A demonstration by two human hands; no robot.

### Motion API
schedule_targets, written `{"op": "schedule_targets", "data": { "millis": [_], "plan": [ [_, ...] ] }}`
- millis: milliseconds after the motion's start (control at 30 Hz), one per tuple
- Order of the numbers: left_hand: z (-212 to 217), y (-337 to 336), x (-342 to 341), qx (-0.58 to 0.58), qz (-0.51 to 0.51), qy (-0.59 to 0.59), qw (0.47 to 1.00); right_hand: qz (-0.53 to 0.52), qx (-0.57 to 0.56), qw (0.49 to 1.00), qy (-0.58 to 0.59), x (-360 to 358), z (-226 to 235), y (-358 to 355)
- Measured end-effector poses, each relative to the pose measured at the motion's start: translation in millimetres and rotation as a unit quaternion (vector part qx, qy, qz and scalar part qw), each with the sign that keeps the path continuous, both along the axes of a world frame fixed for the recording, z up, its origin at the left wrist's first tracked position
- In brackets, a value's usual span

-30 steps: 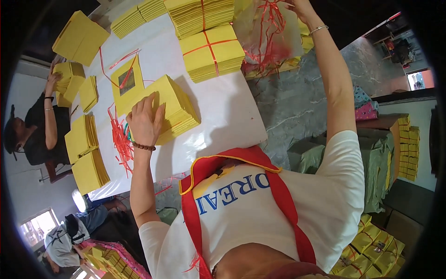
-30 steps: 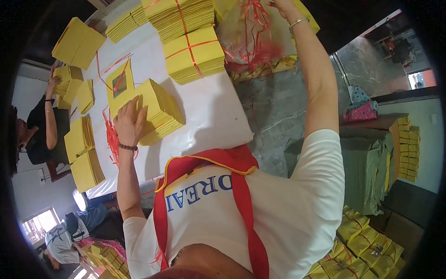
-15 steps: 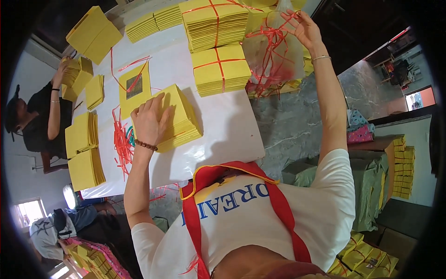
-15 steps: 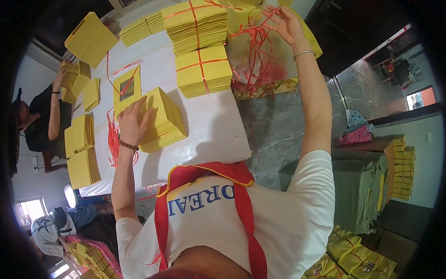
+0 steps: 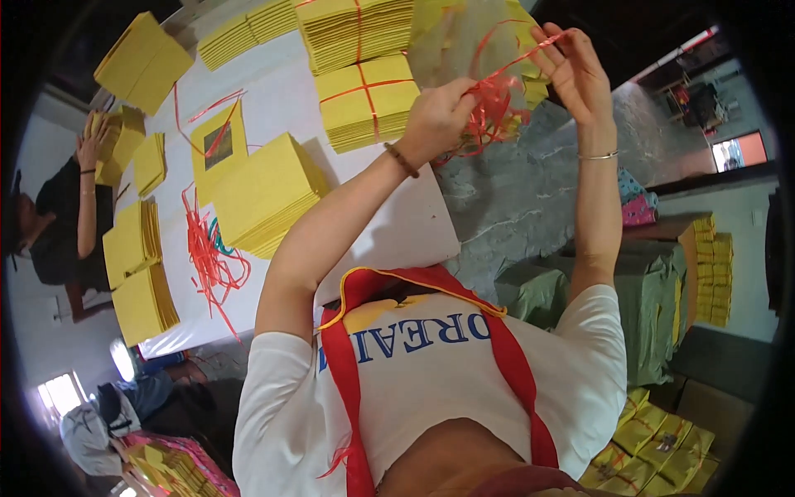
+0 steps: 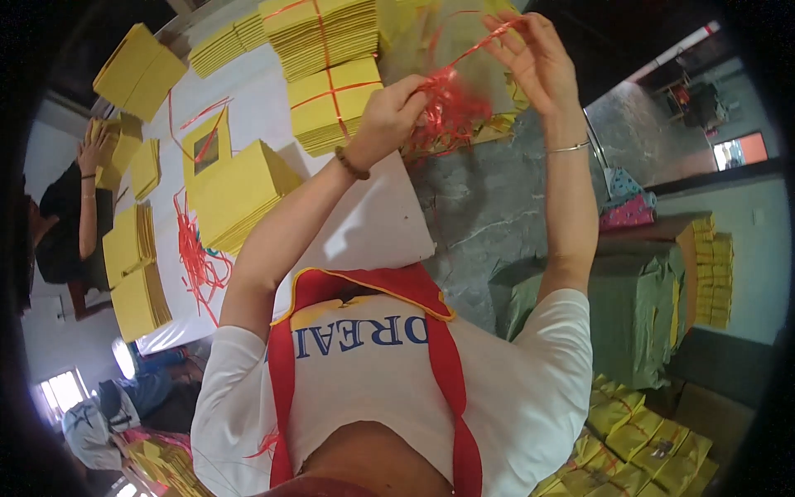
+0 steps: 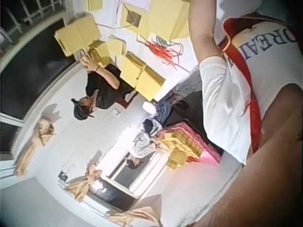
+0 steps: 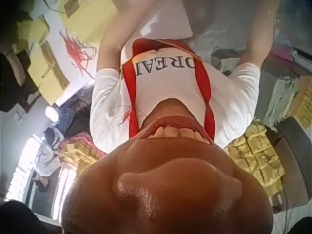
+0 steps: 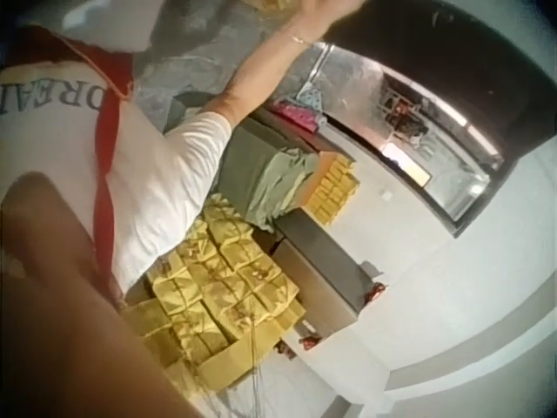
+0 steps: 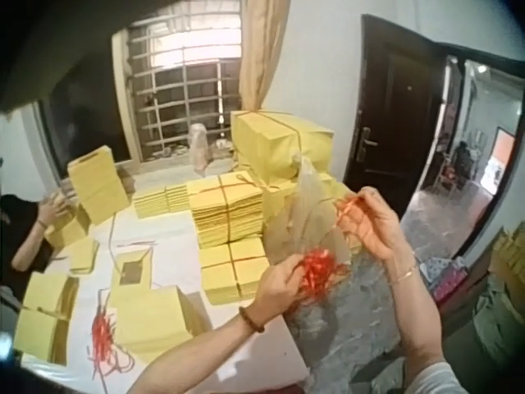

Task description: Tying bundles of yellow paper with red string.

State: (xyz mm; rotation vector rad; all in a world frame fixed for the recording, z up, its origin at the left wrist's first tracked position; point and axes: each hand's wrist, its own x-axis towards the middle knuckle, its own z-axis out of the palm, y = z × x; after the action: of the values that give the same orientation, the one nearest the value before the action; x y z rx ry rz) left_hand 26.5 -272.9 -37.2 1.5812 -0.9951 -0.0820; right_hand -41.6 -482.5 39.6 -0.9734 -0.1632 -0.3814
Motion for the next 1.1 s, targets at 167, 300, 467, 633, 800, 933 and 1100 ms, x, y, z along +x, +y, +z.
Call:
{"op": "schedule_targets", "data": {
  "millis": [167,300,467,633,800,933,1100],
  "plan": [
    [-4,13,-1,-0.012,-0.053,0.112,0.992,-0.017,0.115,0.993,-0.019,-41,-34,-62],
    [-10,20,-6,0.025,-0.059,0.126,0.99,0.08,0.142,0.985,-0.051,-53,-56,-75],
    [-16,32,-6,0.168,-0.002,0.016,0.986,-0.063,0.144,0.987,-0.029,-62,-30,-69],
    [-9,51,-5,0.129,0.036,0.035,0.99,0.044,0.148,0.984,-0.09,-73,-23,-68],
    [6,68,-10,0.162,0.087,-0.068,0.981,0.025,0.11,0.992,-0.051,-79,-37,-73],
    [15,72,-7,0.053,0.097,-0.002,0.994,-0.147,-0.115,0.982,0.042,-78,-36,-37],
    [34,72,-7,-0.028,0.097,0.054,0.993,0.027,-0.268,0.938,0.22,-69,-71,17]
  ]
}}
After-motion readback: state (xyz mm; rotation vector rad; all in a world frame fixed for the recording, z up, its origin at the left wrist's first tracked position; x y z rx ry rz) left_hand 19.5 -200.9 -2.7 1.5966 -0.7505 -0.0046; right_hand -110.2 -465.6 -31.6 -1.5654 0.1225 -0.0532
